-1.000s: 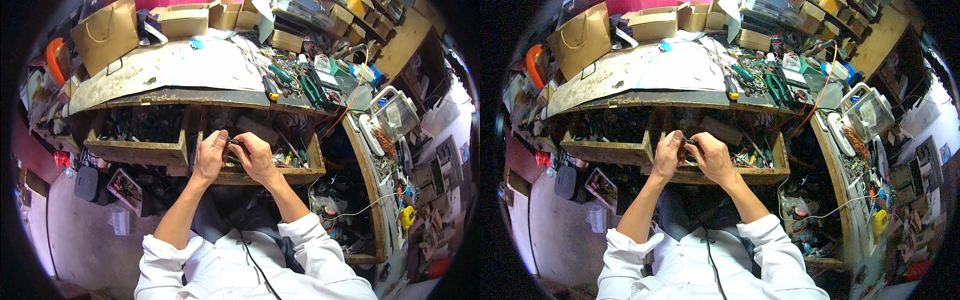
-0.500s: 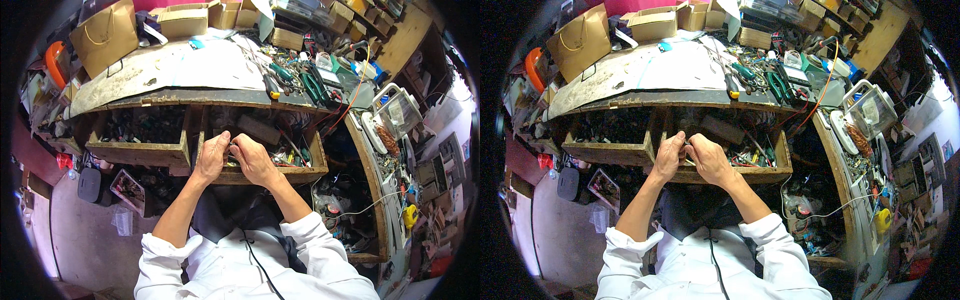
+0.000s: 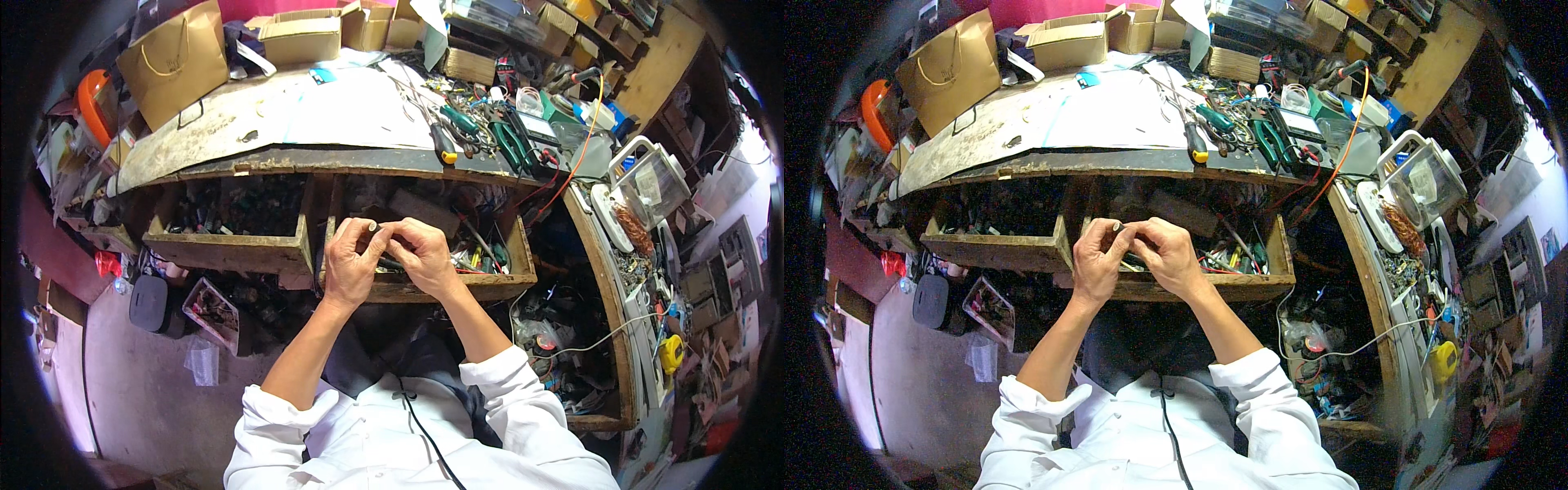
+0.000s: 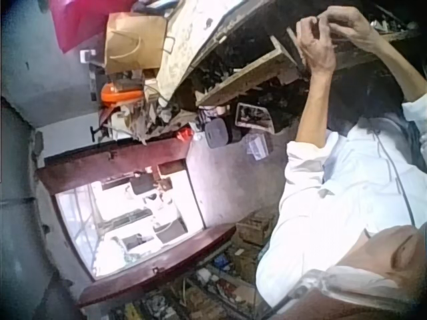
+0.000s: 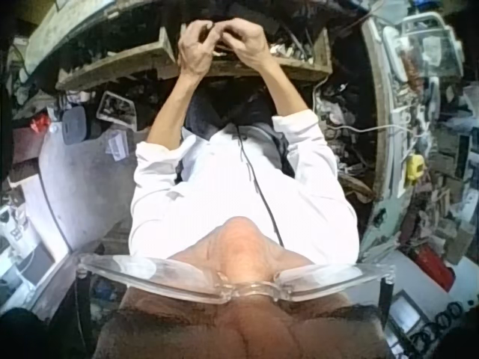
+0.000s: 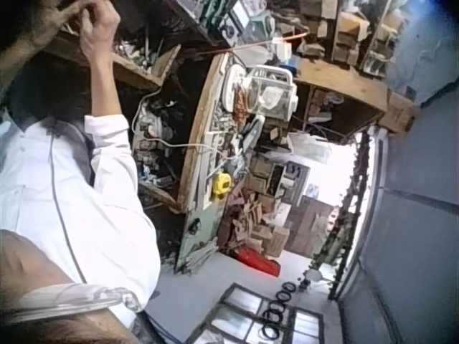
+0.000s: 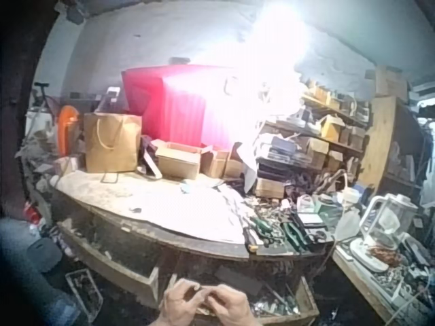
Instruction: The person handles small electronic components and wires at a cluttered workbench. They strip wire insulation, twist copper strands, and use pliers to cut and manipulate components. The person also opens a drawer to retrieve additional parts and continues assembling or repairing the device.
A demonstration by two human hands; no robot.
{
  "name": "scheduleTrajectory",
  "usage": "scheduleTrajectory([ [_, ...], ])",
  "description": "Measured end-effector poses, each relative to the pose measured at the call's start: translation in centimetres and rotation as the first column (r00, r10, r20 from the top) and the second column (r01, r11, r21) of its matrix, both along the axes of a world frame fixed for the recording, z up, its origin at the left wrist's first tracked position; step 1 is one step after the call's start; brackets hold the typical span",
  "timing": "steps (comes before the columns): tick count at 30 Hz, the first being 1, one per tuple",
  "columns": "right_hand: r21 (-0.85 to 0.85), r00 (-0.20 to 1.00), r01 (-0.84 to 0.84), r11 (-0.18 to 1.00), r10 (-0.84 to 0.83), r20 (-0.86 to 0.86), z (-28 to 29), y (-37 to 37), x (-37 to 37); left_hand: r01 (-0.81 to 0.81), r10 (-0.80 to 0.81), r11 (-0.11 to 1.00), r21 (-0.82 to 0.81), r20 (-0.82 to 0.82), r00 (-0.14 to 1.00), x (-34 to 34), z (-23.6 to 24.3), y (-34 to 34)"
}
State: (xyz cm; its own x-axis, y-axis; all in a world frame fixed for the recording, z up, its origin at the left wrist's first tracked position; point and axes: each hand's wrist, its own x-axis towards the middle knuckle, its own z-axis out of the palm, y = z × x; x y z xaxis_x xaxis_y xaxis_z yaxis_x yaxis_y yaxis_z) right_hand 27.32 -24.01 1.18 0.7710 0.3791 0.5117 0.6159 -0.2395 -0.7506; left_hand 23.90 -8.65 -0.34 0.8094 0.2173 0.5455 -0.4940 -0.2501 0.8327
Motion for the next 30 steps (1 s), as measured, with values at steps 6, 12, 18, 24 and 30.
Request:
scheduleTrajectory([
  [6, 0.013, 0.983, 0.088, 0.996, -0.088, 0.16, 0.0, 0.0, -0.3, 0.109, -0.126, 0.986, -0.128, -0.126, 0.984, 0.4, -1.0, 0.6],
  [12, -0.035, 1.0, -0.003, 0.999, 0.004, 0.022, 1.0, 0.3, -1.1, 0.095, -0.121, 0.972, -0.213, -0.111, 0.986, 0.5, -0.7, 0.6],
  [18, 0.065, 0.986, 0.072, 0.995, -0.061, -0.156, 0.2, -0.3, -0.1, 0.3, -0.332, 0.941, -0.155, -0.259, 0.907, -0.1, 0.4, 0.5],
  [24, -0.143, 0.987, 0.123, 0.982, -0.105, 0.125, 0.4, -0.1, -0.4, 0.331, -0.333, 0.943, -0.03, -0.114, 0.936, 0.9, -0.4, 1.1],
  [30, 0.005, 0.956, -0.159, 0.987, 0.155, -0.248, -0.7, -0.7, 0.7, 0.498, -0.539, 0.842, -0.208, -0.365, 0.759, 1.0, -0.3, 2.4],
])
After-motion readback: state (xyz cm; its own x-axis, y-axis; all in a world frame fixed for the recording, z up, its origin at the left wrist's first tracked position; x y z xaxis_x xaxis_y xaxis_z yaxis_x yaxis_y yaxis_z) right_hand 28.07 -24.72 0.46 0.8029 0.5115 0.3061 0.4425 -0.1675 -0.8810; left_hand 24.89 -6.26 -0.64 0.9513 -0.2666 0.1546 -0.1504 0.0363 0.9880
